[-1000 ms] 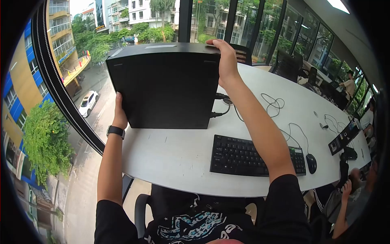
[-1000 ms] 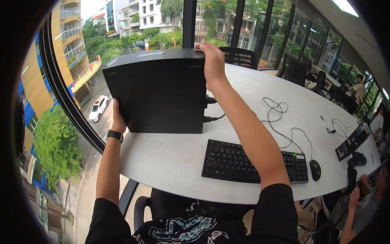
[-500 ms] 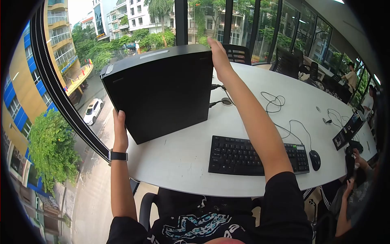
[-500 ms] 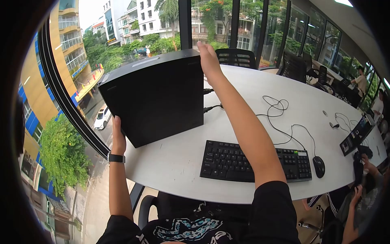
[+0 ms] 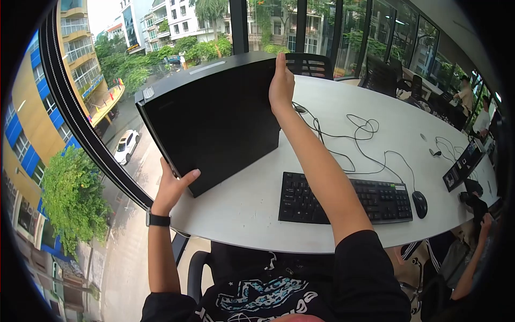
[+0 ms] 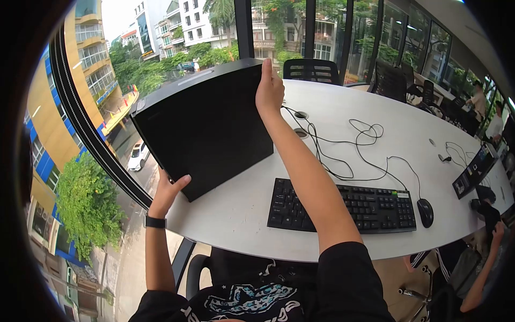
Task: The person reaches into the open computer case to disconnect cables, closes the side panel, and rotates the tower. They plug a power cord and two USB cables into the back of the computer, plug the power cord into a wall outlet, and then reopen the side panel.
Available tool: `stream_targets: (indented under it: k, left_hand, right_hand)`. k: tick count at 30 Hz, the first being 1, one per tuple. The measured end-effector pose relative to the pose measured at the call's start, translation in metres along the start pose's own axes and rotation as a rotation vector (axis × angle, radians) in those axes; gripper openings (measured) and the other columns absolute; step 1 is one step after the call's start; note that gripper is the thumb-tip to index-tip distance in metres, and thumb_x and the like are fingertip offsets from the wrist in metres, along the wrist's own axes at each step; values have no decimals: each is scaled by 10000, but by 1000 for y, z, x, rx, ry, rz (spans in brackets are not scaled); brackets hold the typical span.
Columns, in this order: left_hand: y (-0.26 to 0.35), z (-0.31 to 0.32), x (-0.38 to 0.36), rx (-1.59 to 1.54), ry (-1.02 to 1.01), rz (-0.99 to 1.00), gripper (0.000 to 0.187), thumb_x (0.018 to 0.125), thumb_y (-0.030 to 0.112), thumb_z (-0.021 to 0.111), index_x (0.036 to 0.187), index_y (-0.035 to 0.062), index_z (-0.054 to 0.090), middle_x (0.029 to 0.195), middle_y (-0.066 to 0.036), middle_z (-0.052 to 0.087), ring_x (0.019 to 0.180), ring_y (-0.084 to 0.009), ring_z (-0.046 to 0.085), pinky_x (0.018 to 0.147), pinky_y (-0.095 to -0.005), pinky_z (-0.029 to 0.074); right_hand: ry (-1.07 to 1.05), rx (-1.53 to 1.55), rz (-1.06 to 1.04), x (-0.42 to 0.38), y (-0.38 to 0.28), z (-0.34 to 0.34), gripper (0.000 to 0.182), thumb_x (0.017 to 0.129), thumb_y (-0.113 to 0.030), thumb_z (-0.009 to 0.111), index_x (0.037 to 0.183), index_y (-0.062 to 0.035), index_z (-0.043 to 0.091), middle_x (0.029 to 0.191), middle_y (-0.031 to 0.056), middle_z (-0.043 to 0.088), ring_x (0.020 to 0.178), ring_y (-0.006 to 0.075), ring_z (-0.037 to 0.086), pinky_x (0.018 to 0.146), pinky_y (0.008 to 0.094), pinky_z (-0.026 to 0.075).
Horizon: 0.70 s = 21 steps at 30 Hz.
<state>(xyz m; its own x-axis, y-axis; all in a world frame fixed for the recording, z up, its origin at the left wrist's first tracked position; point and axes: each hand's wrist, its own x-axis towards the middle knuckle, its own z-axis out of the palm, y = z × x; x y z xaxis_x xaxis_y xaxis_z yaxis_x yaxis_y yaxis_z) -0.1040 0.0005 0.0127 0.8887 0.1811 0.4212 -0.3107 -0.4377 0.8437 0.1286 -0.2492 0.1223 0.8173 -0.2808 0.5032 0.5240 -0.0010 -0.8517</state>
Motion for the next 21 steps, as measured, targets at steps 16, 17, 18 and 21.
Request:
stream_targets:
  k: [16,17,18,21]
  left_hand:
    - [8,39,-61,103,105,-60,1172,692,227,909,1561,-11,160,1280,-260,584,1156,-360,624,1029,-400,495]
    - [15,40,-62,126,113,-90,1048,708,185,892,1497,-17,233,1269,-242,582,1153,-336,617,1013,-391,498]
    - [21,40,-62,152,125,-107,925,723,143,875,1433,-24,306,1258,-223,580,1150,-312,611,997,-383,502]
    - [21,43,-72,143,134,-97,1022,675,237,935,1439,-47,319,1281,-269,586,1173,-366,605,1023,-420,481]
  right_hand:
    - [-552,-26,478,-155,27,-66,992,1029,-663,341,1604,57,-26,1689,270,-15,1585,341,-40,1274,415,51]
    - [-553,-26,495,-157,32,-65,992,1029,-663,341,1604,57,-26,1689,270,-15,1585,341,-40,1274,415,51]
    - [-538,-38,510,-154,38,-60,1036,1004,-708,340,1605,29,-73,1699,239,-28,1587,317,-46,1272,428,46]
    - [-531,-23,499,-145,45,-55,1062,992,-734,330,1604,23,-96,1705,220,-49,1587,303,-66,1272,430,36]
